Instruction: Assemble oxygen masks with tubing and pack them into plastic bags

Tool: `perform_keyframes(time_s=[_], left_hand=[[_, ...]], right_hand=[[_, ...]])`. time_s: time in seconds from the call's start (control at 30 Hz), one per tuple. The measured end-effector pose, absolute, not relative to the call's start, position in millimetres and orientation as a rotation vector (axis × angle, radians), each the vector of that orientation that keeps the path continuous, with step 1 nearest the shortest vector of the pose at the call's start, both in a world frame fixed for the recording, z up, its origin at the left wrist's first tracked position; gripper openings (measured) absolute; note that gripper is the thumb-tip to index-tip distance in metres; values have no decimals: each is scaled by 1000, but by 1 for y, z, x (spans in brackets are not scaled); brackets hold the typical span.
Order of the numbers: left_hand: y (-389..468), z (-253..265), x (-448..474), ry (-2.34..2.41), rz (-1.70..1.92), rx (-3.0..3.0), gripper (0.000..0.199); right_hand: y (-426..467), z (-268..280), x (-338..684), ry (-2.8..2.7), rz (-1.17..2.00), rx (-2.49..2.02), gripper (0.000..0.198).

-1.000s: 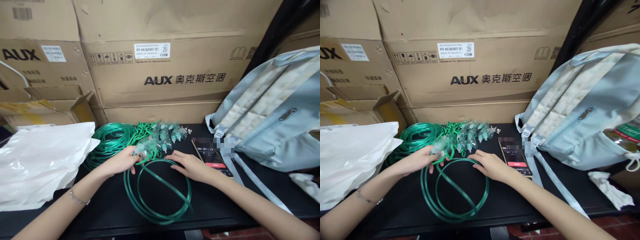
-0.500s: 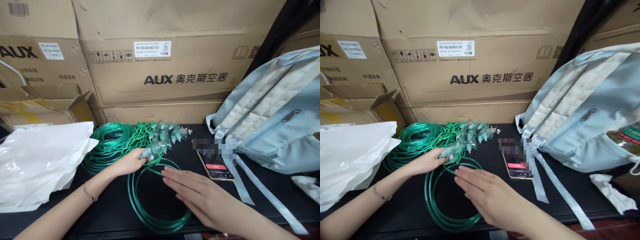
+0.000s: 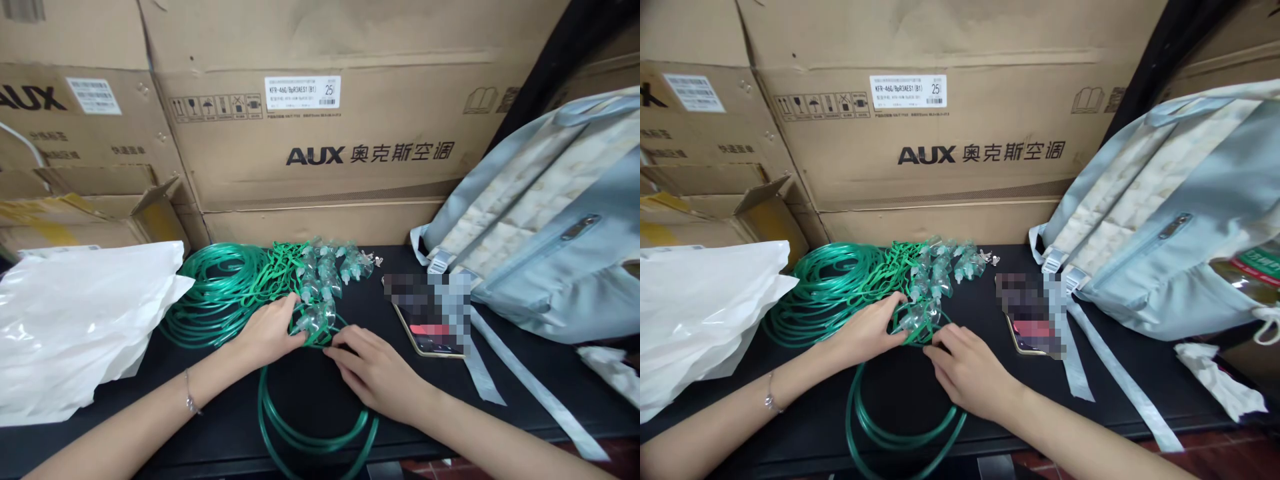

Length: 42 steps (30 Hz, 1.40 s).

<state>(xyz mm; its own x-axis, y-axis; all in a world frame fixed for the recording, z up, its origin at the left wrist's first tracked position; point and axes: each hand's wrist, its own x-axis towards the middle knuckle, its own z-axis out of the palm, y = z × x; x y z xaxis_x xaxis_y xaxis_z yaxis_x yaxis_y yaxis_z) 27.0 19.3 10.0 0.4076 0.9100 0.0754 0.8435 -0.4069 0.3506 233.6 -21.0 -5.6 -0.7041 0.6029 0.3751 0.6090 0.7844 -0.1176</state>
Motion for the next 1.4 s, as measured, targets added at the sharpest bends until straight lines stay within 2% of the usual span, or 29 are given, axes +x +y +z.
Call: perform_keyframes(time_s=[0.17,0.3,0.43,0.53,0.7,0.8,1.0,1.2,1.4], left_hand=[[31,17,15,1344,417,2293,57],[33,19,3,1262,424,2302,46],[28,5,0,1201,569,2443,30],[20,-5,3,1323,646,2572,32],[13,-5,0,1505,702,2727,35],[21,1,-7,1526,645,2883,35],[46,14,-1,1476,301,3001,22],[59,30,8,1738,412,2902,26],[69,41,2,1739,416,2763,12]], right_hand=[[-14,-5,230,-2474,-98,-1044,16],[-15,-5,233,-2421,-33,-1121,16],[-15,-9,237,-2331,108,-1205,38],[-13,-11,241,-2419,289,-1310,52],[-15,-6,250,-2468,506,-1329,61],[-18,-5,255,-2494,494,-1305,62],[-18,-7,254,-2550,425,-1287,59],[-17,-8,253,-2570,389,-1287,57],[-17,-7,253,-2568,382,-1291,56]])
